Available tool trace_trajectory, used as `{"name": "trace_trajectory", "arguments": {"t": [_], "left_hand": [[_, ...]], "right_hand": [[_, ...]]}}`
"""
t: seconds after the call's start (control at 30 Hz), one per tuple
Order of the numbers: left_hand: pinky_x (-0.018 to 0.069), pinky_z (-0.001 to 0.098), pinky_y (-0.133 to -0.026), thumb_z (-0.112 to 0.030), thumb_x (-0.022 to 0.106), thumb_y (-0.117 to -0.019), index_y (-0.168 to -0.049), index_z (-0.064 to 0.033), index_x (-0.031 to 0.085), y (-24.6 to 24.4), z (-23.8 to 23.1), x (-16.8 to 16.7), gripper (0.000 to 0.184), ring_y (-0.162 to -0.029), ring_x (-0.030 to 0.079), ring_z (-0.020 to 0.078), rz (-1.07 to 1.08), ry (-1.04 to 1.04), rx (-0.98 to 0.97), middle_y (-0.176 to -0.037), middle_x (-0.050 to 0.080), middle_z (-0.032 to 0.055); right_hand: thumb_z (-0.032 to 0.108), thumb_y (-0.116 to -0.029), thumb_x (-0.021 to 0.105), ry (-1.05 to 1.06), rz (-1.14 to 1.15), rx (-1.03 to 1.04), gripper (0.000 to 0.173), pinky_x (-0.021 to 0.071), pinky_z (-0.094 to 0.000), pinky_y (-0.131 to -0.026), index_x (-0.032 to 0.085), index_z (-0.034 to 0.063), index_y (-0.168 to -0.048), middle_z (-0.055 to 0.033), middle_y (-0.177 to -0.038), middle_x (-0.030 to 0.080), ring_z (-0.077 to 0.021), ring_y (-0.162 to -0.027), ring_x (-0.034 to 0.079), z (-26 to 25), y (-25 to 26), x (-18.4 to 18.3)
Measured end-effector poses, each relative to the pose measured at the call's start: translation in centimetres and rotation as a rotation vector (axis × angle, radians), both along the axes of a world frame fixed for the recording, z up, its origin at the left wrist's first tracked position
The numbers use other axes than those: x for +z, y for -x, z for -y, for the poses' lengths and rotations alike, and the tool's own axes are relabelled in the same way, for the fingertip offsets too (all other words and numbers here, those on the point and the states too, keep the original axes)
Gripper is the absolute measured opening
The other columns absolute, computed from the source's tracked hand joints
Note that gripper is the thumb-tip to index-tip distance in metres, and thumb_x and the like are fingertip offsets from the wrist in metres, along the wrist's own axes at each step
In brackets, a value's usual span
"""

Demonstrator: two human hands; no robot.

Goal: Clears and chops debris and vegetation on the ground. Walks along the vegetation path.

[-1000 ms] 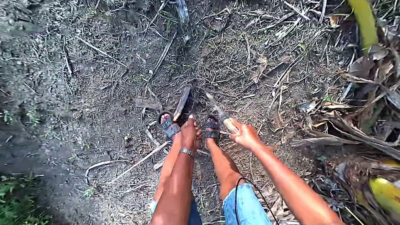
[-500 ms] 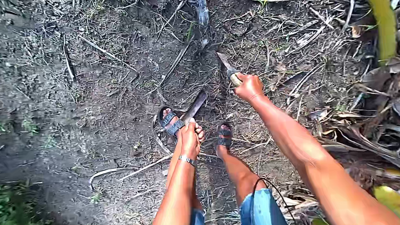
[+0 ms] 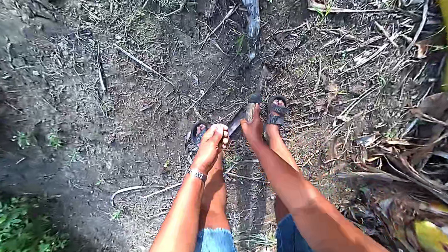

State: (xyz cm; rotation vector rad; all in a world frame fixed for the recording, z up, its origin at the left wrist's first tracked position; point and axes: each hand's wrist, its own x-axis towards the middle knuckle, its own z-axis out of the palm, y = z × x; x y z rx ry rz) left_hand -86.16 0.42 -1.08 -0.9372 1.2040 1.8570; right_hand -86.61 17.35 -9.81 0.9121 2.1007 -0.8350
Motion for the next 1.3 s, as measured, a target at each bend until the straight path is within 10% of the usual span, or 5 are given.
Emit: {"name": "trace_trajectory", "arguments": {"t": [0.53,0.9,1.0,1.13,1.3], "left_hand": [[0.0337,0.0192,-0.042,-0.03,0.039,-0.1125,-0.095,-0.0068,0.056,12.7,-19.6,-9.0,0.033,-0.045,0.038,0.0037,0.253,0.135,-0.113,-0.062,0.045,-0.0046],[0.0322,0.0206,-0.039,-0.043,0.038,-0.1119,-0.077,-0.0138,0.044,14.7,-22.8,-9.4,0.046,-0.039,0.035,0.0055,0.292,0.196,-0.066,-0.053,0.039,-0.0053],[0.0306,0.0205,-0.039,-0.048,0.037,-0.1108,-0.078,-0.0147,0.044,13.3,-21.7,-7.0,0.047,-0.04,0.033,0.0053,0.247,0.214,-0.096,-0.054,0.037,-0.0058],[0.0308,0.0207,-0.041,-0.05,0.039,-0.1094,-0.08,-0.0162,0.044,10.9,-20.2,-3.5,0.046,-0.041,0.032,0.0054,0.286,0.218,-0.071,-0.054,0.036,-0.0061],[0.0308,0.02,-0.039,-0.036,0.04,-0.1121,-0.073,-0.0145,0.043,9.5,-20.6,-0.1,0.045,-0.039,0.033,0.0057,0.366,0.22,0.072,-0.052,0.038,-0.0047]], "right_hand": [[-0.007,-0.0854,0.068,0.424,0.242,-0.022,0.079,0.0468,-0.0344,-0.05,0.043,0.0142,-0.158,-0.0173,-0.117,0.066,-0.0165,-0.058,0.053,-26.2,14.6,3.9],[-0.004,-0.0834,0.072,0.465,0.18,0.075,0.078,0.0562,-0.0452,-0.068,0.046,0.0124,-0.156,-0.0198,-0.126,0.066,-0.0256,-0.081,0.066,-27.4,13.8,3.5],[0.005,-0.0812,0.077,0.341,0.157,0.311,0.079,0.0552,-0.0658,-0.084,0.049,0.0173,-0.154,-0.0235,-0.116,0.071,-0.0407,-0.099,0.07,-27.0,12.7,7.3],[0.022,-0.0853,0.067,0.166,0.325,0.612,0.074,0.0519,-0.0631,-0.09,0.047,0.0221,-0.157,-0.0183,-0.113,0.074,-0.0394,-0.106,0.07,-24.9,11.2,13.5],[0.021,-0.0853,0.074,0.253,0.316,0.449,0.074,0.0501,-0.0659,-0.097,0.049,0.0221,-0.155,-0.0217,-0.122,0.071,-0.0422,-0.115,0.066,-23.3,11.9,7.3]]}}
